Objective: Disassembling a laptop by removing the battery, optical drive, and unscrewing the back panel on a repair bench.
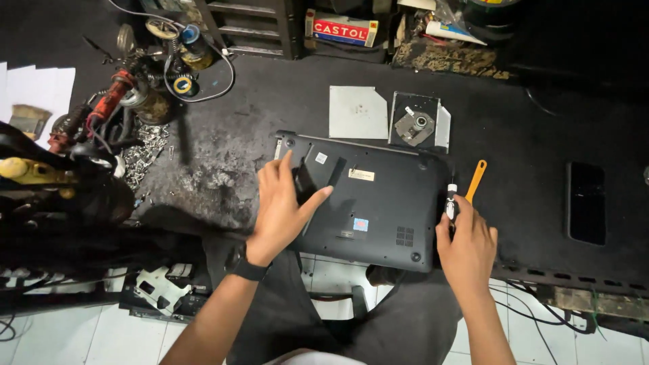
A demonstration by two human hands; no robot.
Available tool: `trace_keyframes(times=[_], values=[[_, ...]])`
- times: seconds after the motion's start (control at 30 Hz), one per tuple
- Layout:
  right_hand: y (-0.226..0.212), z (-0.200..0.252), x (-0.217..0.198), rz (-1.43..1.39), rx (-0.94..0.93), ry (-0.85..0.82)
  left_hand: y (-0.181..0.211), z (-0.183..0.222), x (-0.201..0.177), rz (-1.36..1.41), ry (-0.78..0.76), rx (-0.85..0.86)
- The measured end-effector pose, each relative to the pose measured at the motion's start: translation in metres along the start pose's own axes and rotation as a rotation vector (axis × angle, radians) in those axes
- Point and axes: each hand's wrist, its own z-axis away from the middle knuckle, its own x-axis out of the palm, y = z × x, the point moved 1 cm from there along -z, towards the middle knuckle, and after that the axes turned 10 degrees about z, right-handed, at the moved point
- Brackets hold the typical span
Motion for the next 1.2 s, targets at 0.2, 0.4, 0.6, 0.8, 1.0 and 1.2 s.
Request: trace_keyframes(times=[0.2,0.4,0.6,0.8,1.0,1.2], values=[[0.006,0.017,0.023,-0.255,0.049,0.074,-0.022,-0.014,0.011,-0.218,-0.090,-0.010],[0.012,0.029,0.038,-0.300,0.102,0.131,-0.017,-0.015,0.006,-0.145,-0.087,-0.117],[0.011,0.030,0.040,-0.330,0.114,0.127,-0.012,-0.018,-0.010,0.089,-0.103,-0.264],[0.012,0.032,0.043,-0.305,0.126,0.124,0.032,-0.009,-0.027,0.591,-0.086,-0.120],[0.007,0.029,0.037,-0.310,0.148,0.127,0.026,0.033,0.020,0.953,-0.230,-0.154],[0.008,0.030,0.041,-0.266,0.174,0.133,0.036,0.031,0.043,1.073,-0.177,-0.245]])
